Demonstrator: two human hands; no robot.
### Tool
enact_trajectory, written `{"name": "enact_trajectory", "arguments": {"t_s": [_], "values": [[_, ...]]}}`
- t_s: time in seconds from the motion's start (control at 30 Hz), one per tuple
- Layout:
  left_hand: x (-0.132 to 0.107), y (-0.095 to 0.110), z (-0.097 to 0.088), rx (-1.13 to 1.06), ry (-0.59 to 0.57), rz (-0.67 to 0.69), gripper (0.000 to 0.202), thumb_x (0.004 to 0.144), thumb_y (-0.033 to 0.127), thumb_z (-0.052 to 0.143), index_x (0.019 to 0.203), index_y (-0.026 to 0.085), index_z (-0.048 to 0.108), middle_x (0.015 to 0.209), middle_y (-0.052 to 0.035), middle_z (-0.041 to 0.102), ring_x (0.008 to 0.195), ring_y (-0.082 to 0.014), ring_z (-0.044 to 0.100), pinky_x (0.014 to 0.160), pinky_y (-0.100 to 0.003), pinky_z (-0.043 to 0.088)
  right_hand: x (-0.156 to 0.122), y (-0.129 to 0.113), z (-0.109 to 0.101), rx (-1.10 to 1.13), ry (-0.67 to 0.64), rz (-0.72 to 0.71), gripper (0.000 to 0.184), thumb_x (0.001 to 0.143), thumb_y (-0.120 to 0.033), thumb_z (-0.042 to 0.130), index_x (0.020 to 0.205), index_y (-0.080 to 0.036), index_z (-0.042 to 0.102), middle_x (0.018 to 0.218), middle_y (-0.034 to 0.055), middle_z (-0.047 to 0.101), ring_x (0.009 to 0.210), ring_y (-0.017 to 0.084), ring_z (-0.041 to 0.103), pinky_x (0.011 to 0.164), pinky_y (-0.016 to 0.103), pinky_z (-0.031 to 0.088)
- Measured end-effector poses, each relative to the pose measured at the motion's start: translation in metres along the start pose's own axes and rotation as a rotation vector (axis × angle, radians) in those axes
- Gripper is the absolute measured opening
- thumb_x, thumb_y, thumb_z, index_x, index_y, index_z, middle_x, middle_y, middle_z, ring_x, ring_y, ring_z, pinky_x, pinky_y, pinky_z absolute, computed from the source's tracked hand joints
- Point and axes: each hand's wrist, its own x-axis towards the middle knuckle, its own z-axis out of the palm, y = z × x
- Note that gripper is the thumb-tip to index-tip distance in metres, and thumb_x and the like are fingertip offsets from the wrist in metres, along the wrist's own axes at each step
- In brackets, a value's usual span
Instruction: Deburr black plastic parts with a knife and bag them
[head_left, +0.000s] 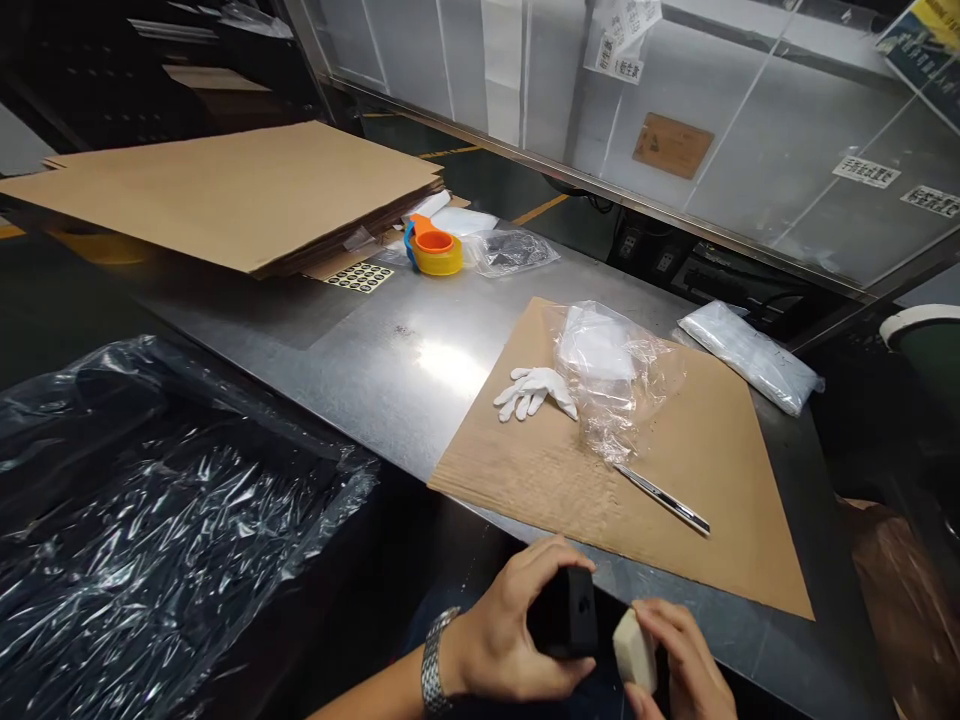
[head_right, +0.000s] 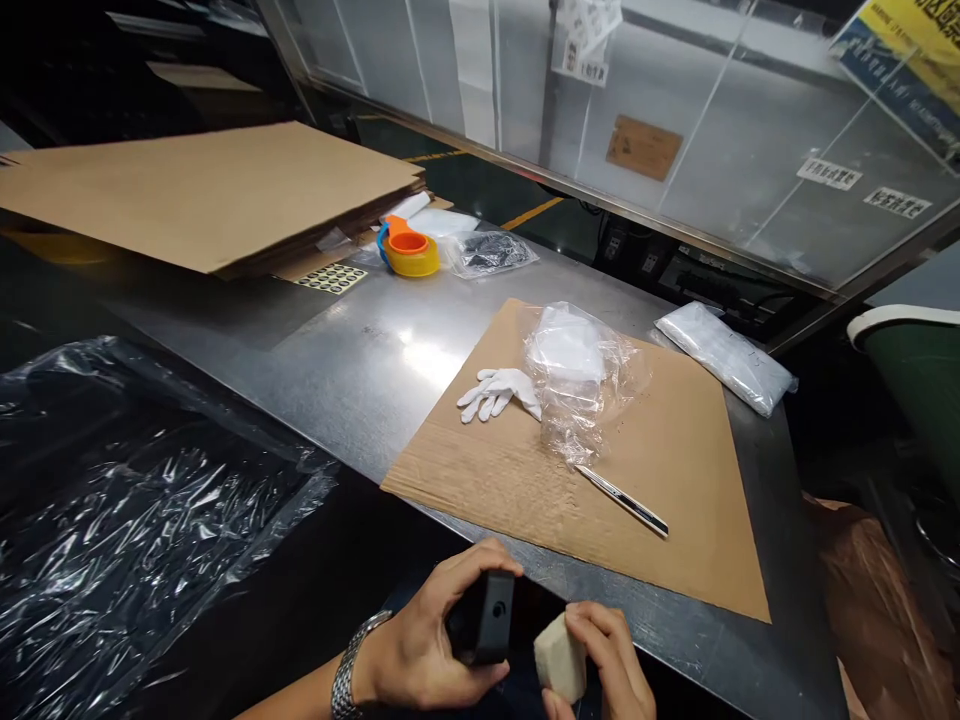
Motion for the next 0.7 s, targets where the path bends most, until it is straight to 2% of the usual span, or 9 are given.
{"name": "enact_trajectory", "arguments": {"t_s": [0.1, 0.17, 0.3, 0.43, 0.53, 0.7], "values": [[-0.001, 0.0, -0.004, 0.077, -0.113, 0.107, 0.062, 0.065, 0.021, 0.072, 0.121, 0.025, 0.046, 0.099, -0.0074, 0.059, 0.094, -0.0233, 0.053, 0.087, -0.037, 0.038, 0.013, -0.013, -0.012, 0.018, -0.028, -0.058, 0.034, 0.082, -0.029, 0.058, 0.115, -0.021, 0.056, 0.102, 0.0113, 0.055, 0.091, 0.023, 0.057, 0.073, 0.034, 0.051], [-0.002, -0.002, -0.005, 0.013, -0.151, 0.103, 0.067, 0.068, 0.019, 0.067, 0.128, 0.027, 0.04, 0.102, -0.0077, 0.058, 0.095, -0.0238, 0.053, 0.088, -0.039, 0.038, 0.02, -0.025, -0.014, 0.017, -0.01, -0.066, 0.034, 0.083, -0.028, 0.056, 0.117, -0.021, 0.055, 0.102, 0.0115, 0.054, 0.09, 0.024, 0.056, 0.072, 0.035, 0.05], [-0.008, -0.013, -0.004, -0.141, -0.171, 0.062, 0.061, 0.067, 0.025, 0.057, 0.125, 0.019, 0.042, 0.099, -0.0096, 0.054, 0.089, -0.0241, 0.053, 0.081, -0.039, 0.042, 0.032, -0.041, -0.011, -0.004, -0.013, -0.101, 0.037, 0.082, -0.024, 0.055, 0.12, -0.021, 0.054, 0.103, 0.0117, 0.051, 0.09, 0.024, 0.054, 0.069, 0.036, 0.05], [-0.008, -0.02, 0.001, -0.2, -0.172, 0.059, 0.056, 0.059, 0.03, 0.058, 0.112, 0.016, 0.051, 0.087, -0.0064, 0.054, 0.072, -0.0183, 0.051, 0.065, -0.031, 0.043, 0.042, -0.045, -0.009, -0.012, -0.08, -0.146, 0.043, 0.081, -0.016, 0.053, 0.124, -0.018, 0.05, 0.105, 0.0127, 0.046, 0.091, 0.023, 0.051, 0.067, 0.035, 0.05], [-0.004, -0.02, 0.002, -0.285, -0.235, 0.019, 0.049, 0.057, 0.032, 0.06, 0.103, 0.014, 0.056, 0.076, -0.0045, 0.056, 0.061, -0.0153, 0.049, 0.056, -0.027, 0.04, 0.048, -0.046, -0.009, -0.012, -0.168, -0.163, 0.048, 0.079, -0.011, 0.052, 0.127, -0.015, 0.046, 0.108, 0.0132, 0.043, 0.093, 0.023, 0.049, 0.069, 0.034, 0.05], [-0.002, -0.016, -0.003, -0.418, -0.34, -0.071, 0.044, 0.06, 0.039, 0.057, 0.094, 0.011, 0.059, 0.066, -0.0062, 0.058, 0.055, -0.0165, 0.052, 0.054, -0.027, 0.04, 0.054, -0.049, -0.013, -0.01, -0.231, -0.11, 0.048, 0.081, -0.01, 0.051, 0.128, -0.017, 0.044, 0.107, 0.0116, 0.042, 0.093, 0.021, 0.049, 0.072, 0.033, 0.05]]}}
